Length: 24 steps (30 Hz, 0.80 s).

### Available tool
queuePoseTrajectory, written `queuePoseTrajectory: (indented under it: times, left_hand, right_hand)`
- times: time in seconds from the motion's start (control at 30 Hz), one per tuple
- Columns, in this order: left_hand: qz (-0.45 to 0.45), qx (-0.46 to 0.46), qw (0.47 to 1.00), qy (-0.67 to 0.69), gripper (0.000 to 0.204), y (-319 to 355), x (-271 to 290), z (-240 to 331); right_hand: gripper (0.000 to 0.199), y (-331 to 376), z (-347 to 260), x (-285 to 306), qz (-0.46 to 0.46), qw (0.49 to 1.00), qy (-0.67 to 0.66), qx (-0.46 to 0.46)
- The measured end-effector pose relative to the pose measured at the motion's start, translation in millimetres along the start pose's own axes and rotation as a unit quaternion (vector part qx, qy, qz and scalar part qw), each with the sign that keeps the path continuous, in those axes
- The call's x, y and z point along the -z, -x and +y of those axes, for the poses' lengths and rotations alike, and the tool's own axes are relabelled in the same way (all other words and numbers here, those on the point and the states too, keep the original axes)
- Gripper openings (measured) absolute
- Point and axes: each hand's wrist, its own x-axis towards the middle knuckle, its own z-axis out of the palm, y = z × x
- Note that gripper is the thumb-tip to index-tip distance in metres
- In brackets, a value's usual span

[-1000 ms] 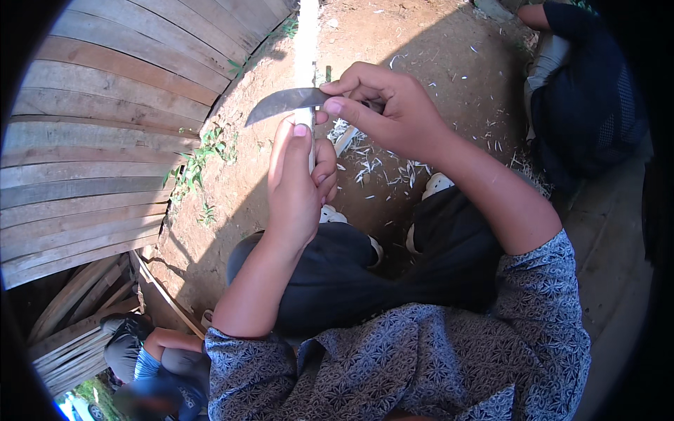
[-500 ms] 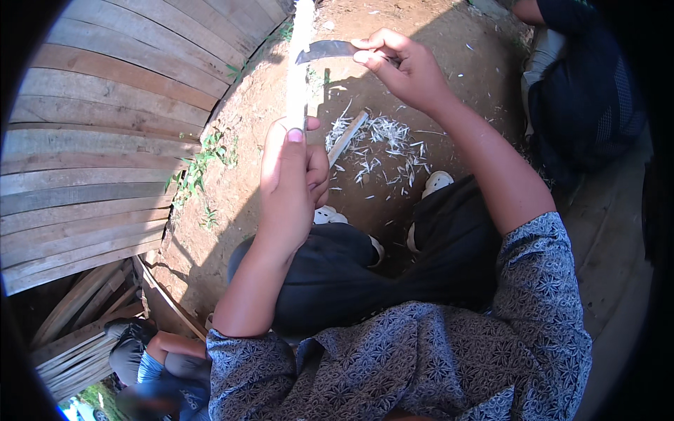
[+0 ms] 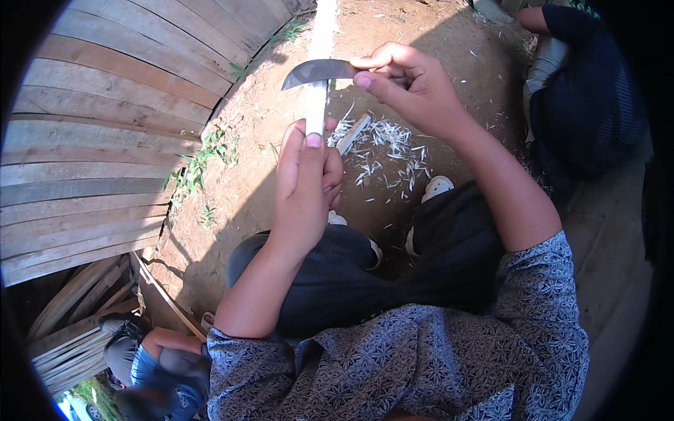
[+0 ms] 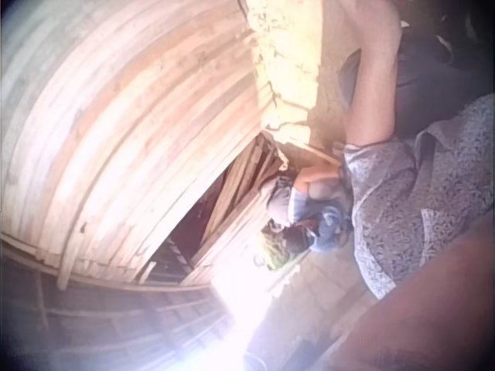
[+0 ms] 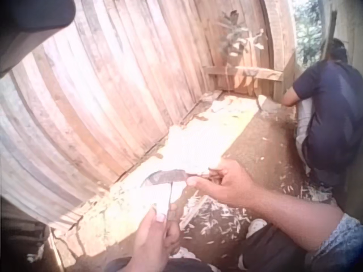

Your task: The person sits on the ground and uses a curved knife to shave thin strips from a small piece of wood. They hold the wood in their left hand and repeatedly scrape the blade against it, creating a pile of wood shavings on the ground.

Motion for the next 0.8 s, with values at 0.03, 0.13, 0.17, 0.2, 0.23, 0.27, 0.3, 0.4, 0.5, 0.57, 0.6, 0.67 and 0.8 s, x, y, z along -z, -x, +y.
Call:
queuePoseTrajectory:
  times: [0.03, 0.13, 0.17, 0.2, 0.23, 0.27, 0.3, 0.4, 0.5, 0.57, 0.6, 0.67, 0.8]
  left_hand:
    - [0.001, 0.001, 1.000, 0.005, 0.034, 1.1, 0.3, 0.0]
    - [0.009, 0.008, 1.000, 0.000, 0.035, 2.2, 0.9, -0.6]
    - [0.004, 0.008, 1.000, -0.007, 0.035, 3.2, 0.1, -0.7]
    - [-0.003, 0.008, 1.000, -0.013, 0.035, 3.8, -1.1, -1.3]
    - [-0.010, 0.007, 1.000, -0.019, 0.035, 4.0, -2.0, -1.5]
    - [-0.016, 0.015, 1.000, -0.021, 0.035, 3.8, -0.9, 0.1]
    - [-0.022, 0.023, 0.999, -0.023, 0.035, 3.6, 1.0, 2.2]
    - [-0.009, 0.038, 0.999, -0.028, 0.036, 1.0, 1.7, 3.5]
    - [-0.059, -0.003, 0.995, -0.077, 0.038, 21.2, -7.1, 0.2]
    - [-0.099, -0.016, 0.991, -0.086, 0.039, 23.3, -9.8, -1.3]
    - [-0.082, -0.005, 0.994, -0.073, 0.040, 24.2, -8.1, -0.8]
    - [-0.052, 0.002, 0.997, -0.060, 0.041, 14.0, 2.7, 2.3]
    - [0.001, 0.010, 0.999, -0.037, 0.040, -2.3, 11.0, 11.0]
  right_hand:
    - [0.023, 2.6, -3.4, -6.9, -0.017, 1.000, 0.010, -0.011]
    - [0.018, 0.7, -0.3, -3.4, -0.004, 0.997, 0.075, -0.021]
    - [0.016, -1.8, 2.9, 0.7, 0.011, 0.994, 0.102, -0.020]
    - [0.017, -3.2, 7.3, 4.7, 0.014, 0.995, 0.094, 0.010]
    - [0.018, -4.4, 12.8, 8.0, 0.017, 0.995, 0.086, 0.041]
    - [0.018, -5.9, 17.0, 10.4, 0.020, 0.994, 0.077, 0.071]
    - [0.020, -7.0, 19.7, 12.0, 0.024, 0.994, 0.081, 0.072]
    - [0.024, -11.7, 29.9, 15.4, 0.067, 0.990, 0.107, 0.056]
    - [0.020, -36.1, 71.2, 71.5, 0.239, 0.954, 0.179, -0.010]
    - [0.010, -36.3, 93.7, 164.0, 0.390, 0.886, 0.251, -0.017]
    - [0.008, -36.6, 87.0, 168.6, 0.424, 0.862, 0.276, 0.004]
    - [0.009, -36.9, 84.1, 165.8, 0.389, 0.901, 0.186, -0.036]
    - [0.012, -32.5, 34.1, 78.6, 0.227, 0.966, 0.098, -0.077]
